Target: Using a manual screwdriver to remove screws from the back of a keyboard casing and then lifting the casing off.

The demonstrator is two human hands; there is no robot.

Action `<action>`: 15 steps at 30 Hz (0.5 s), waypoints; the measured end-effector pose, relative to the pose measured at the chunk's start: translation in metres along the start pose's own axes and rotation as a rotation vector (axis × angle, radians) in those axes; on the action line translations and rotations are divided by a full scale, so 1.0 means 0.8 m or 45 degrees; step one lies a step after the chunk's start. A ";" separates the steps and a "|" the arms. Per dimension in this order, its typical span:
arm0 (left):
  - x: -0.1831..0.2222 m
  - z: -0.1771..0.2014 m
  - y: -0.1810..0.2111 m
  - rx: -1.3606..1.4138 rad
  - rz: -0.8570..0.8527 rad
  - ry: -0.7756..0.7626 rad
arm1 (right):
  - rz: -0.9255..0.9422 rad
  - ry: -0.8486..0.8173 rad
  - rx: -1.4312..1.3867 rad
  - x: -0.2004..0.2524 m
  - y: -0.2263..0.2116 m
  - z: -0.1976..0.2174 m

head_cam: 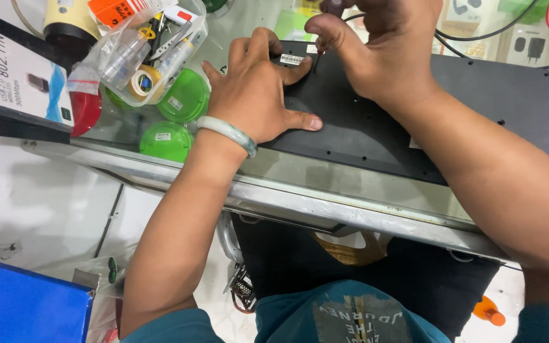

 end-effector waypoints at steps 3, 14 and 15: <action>0.001 0.004 0.000 0.027 0.018 -0.020 | -0.008 -0.091 -0.172 -0.001 -0.007 -0.012; 0.001 0.005 0.003 0.007 0.022 -0.044 | 0.164 -0.159 0.151 -0.011 -0.033 -0.011; 0.001 0.005 0.003 0.005 0.023 -0.046 | 0.164 -0.159 0.159 -0.011 -0.033 -0.011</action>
Point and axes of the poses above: each hand's wrist, its own x-axis away from the middle knuckle, its own z-axis out of the back of the hand, y = z × x, the point moved 7 cm from there along -x, towards the middle knuckle, and after that the axes turned 15 degrees about -x, right-handed, at the moved point
